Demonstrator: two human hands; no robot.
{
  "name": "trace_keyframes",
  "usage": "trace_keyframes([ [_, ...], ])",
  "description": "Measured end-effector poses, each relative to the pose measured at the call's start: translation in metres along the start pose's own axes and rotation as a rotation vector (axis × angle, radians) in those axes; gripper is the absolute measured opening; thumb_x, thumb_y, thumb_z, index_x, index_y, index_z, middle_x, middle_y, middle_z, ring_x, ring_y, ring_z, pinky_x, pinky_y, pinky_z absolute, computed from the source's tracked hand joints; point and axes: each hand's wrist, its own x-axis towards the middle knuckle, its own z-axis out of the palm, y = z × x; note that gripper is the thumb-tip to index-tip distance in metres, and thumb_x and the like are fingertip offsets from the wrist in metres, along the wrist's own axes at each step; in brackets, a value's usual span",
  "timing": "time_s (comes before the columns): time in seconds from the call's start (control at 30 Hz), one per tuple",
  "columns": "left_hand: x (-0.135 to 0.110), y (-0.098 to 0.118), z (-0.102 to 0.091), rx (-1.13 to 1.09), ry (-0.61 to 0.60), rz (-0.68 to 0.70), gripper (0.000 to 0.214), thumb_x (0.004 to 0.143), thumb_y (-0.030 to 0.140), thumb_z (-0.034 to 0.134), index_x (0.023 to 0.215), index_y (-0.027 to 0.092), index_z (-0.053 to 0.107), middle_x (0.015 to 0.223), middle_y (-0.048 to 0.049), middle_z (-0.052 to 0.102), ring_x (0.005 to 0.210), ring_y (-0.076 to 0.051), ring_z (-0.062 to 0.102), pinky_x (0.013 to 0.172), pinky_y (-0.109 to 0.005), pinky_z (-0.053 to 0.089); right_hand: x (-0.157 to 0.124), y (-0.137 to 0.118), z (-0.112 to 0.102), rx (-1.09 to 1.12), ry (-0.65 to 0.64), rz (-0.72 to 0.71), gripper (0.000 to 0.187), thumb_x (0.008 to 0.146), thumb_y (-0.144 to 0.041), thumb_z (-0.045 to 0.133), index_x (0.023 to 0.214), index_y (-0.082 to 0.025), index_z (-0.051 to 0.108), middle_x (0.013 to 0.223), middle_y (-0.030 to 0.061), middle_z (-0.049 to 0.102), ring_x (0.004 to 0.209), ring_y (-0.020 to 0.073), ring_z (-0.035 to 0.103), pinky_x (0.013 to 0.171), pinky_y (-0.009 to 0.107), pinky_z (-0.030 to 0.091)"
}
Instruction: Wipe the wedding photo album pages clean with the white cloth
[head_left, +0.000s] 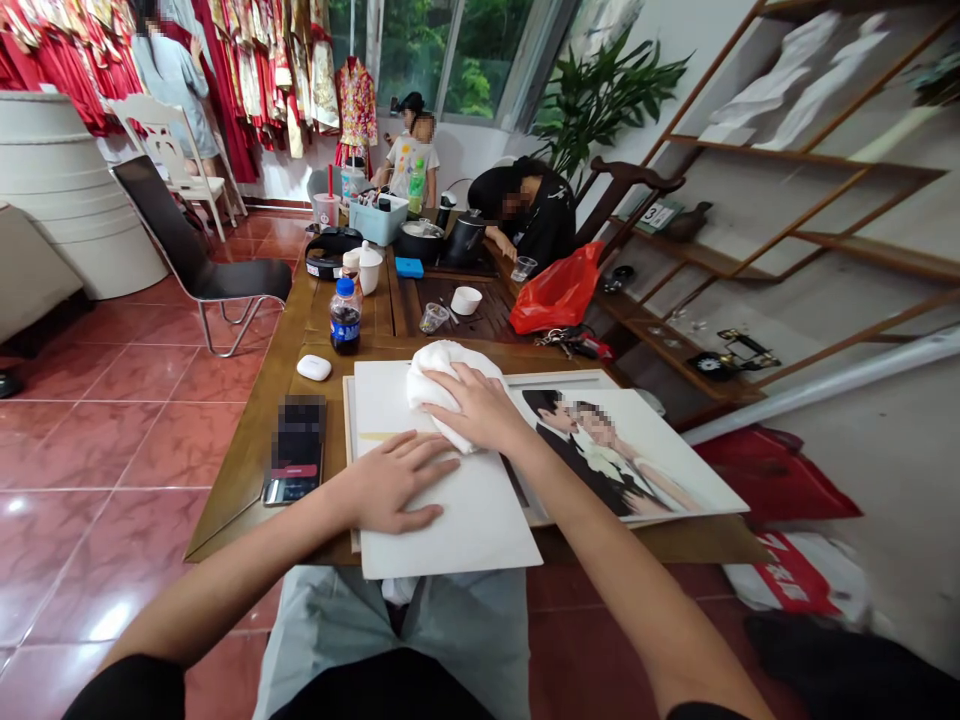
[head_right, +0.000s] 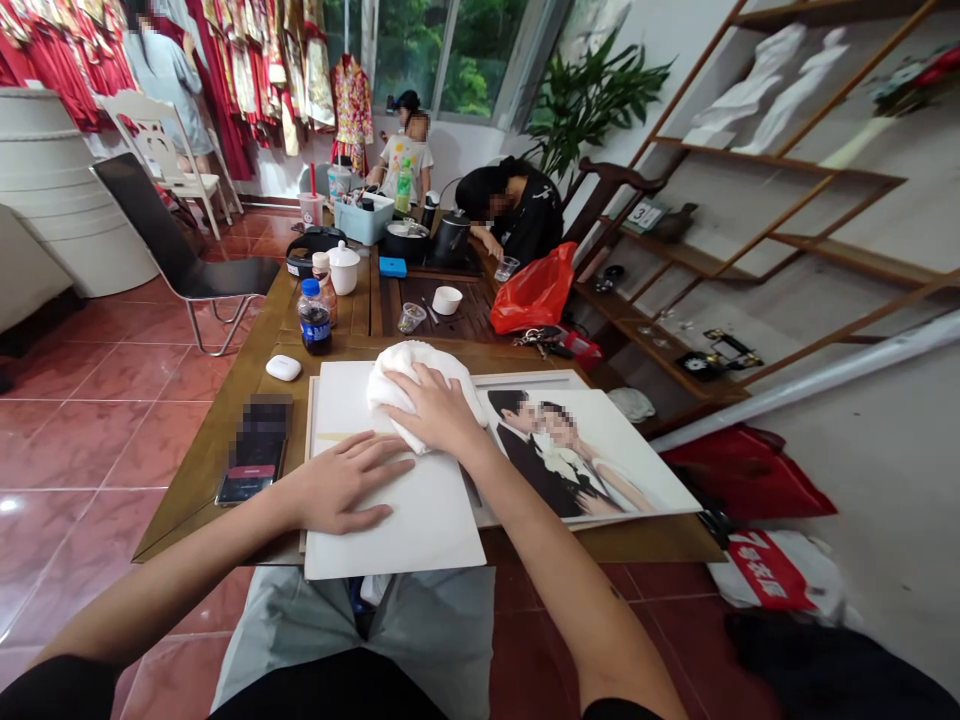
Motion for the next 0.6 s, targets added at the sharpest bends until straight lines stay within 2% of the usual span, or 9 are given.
trace_keyframes([
  [0.17,-0.003,0.000,0.000,-0.013,-0.033,-0.024,0.064,0.102,0.051,0.044,0.155,0.014,0.044,0.157,-0.0185,0.048,0.145,-0.032,0.047,0.127,-0.048,0.027,0.013,-0.012,0.003,-0.004,-0.014,-0.027,0.061,0.099,-0.059,0.048,0.154,-0.032,0.049,0.153,0.0167,0.049,0.136,0.0406,0.047,0.107,0.063,0.039],
  [0.23,-0.002,0.001,0.001,-0.013,-0.050,-0.020,0.065,0.102,0.051,0.044,0.156,0.015,0.043,0.158,-0.0176,0.048,0.145,-0.032,0.047,0.127,-0.048,0.027,0.022,-0.019,0.003,0.019,-0.036,-0.085,0.061,0.099,-0.060,0.049,0.154,-0.034,0.049,0.156,0.0157,0.046,0.137,0.0405,0.046,0.107,0.063,0.039],
  [0.3,-0.001,0.001,0.000,-0.012,-0.070,-0.025,0.065,0.102,0.050,0.045,0.157,0.015,0.041,0.159,-0.0171,0.047,0.144,-0.033,0.048,0.125,-0.049,0.029,0.033,-0.027,0.002,0.071,-0.084,-0.226,0.061,0.097,-0.057,0.055,0.154,-0.036,0.049,0.160,0.0137,0.044,0.141,0.0387,0.043,0.111,0.061,0.037],
  [0.37,-0.001,0.002,0.000,-0.017,-0.086,-0.045,0.066,0.102,0.050,0.045,0.158,0.016,0.040,0.160,-0.0167,0.046,0.142,-0.035,0.049,0.122,-0.050,0.033,0.044,-0.033,0.002,0.132,-0.160,-0.418,0.062,0.093,-0.047,0.066,0.153,-0.037,0.051,0.161,0.0119,0.044,0.145,0.0357,0.041,0.115,0.058,0.034],
  [0.43,-0.001,0.003,0.000,-0.030,-0.088,-0.062,0.067,0.101,0.050,0.045,0.159,0.017,0.039,0.161,-0.0162,0.045,0.140,-0.035,0.051,0.119,-0.051,0.035,0.054,-0.037,0.003,0.173,-0.218,-0.552,0.065,0.087,-0.036,0.072,0.150,-0.037,0.055,0.161,0.0110,0.046,0.146,0.0338,0.042,0.118,0.056,0.031],
  [0.5,-0.002,0.003,0.000,-0.038,-0.075,-0.068,0.066,0.101,0.051,0.045,0.159,0.018,0.039,0.161,-0.0157,0.046,0.141,-0.035,0.050,0.120,-0.051,0.035,0.058,-0.036,0.005,0.205,-0.231,-0.586,0.065,0.083,-0.031,0.074,0.147,-0.036,0.058,0.160,0.0109,0.047,0.146,0.0337,0.042,0.119,0.057,0.029],
  [0.6,-0.002,0.002,0.002,-0.035,-0.045,-0.054,0.066,0.101,0.050,0.045,0.158,0.017,0.041,0.161,-0.0163,0.045,0.146,-0.034,0.045,0.125,-0.051,0.028,0.054,-0.020,0.005,0.236,-0.214,-0.550,0.065,0.081,-0.030,0.074,0.144,-0.035,0.061,0.160,0.0115,0.048,0.147,0.0337,0.042,0.119,0.058,0.028],
])
